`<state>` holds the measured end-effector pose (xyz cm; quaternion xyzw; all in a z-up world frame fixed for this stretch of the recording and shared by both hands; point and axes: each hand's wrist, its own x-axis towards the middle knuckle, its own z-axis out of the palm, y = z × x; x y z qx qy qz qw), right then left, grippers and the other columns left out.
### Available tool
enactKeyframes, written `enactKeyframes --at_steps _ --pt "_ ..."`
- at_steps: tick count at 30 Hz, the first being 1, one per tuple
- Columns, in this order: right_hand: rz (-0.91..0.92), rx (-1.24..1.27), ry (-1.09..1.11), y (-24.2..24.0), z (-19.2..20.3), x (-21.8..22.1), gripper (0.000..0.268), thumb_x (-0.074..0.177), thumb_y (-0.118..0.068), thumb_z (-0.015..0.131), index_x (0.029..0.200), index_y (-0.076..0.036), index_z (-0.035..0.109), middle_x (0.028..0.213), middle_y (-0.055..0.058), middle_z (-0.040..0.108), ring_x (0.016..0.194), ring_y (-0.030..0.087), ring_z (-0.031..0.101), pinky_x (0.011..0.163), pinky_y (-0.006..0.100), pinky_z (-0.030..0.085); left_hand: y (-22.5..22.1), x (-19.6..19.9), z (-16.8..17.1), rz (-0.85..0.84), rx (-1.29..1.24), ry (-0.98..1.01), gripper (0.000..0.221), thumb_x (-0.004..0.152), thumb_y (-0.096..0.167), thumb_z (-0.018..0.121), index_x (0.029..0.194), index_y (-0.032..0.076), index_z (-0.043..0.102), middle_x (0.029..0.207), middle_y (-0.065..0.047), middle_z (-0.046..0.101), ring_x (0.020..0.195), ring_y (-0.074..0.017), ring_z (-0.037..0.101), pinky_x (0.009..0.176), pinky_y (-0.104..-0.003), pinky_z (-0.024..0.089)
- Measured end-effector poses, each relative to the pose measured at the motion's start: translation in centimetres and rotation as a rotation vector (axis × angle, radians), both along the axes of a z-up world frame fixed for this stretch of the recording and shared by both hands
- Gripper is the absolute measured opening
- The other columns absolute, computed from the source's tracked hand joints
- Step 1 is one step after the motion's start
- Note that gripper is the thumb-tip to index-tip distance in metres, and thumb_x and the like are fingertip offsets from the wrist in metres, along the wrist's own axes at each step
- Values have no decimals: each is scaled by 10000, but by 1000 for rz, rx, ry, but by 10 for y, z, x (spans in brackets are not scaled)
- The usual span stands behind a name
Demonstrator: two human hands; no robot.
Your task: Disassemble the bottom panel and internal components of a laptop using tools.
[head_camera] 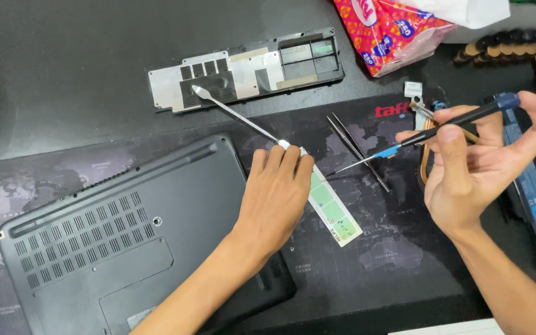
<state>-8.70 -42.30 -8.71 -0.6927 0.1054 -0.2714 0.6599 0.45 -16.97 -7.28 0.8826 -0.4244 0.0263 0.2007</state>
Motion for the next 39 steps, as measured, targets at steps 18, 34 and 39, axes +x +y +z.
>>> enactKeyframes --at_steps 18,34,39 --pt "35 133 -103 3 -6 -14 540 1250 -17 554 1569 -206 162 1204 164 541 911 282 650 957 510 569 17 15 -12 124 -1059 1531 156 917 -20 720 1013 16 601 1031 -139 716 1042 -199 729 997 -349 602" --pt "62 88 -177 7 -12 -25 421 1273 -3 550 1523 -108 228 1240 137 538 1006 308 671 966 476 599 29 1 -1 108 -937 1307 78 972 -4 658 1025 3 601 964 -70 712 893 -123 701 829 -273 573" --pt "104 218 -111 33 10 -27 181 1280 -42 526 1303 93 409 1210 148 538 1064 323 676 1044 475 598 47 -5 -1 133 -987 1307 65 985 3 668 1013 -5 610 968 -72 698 900 -122 688 843 -270 565"
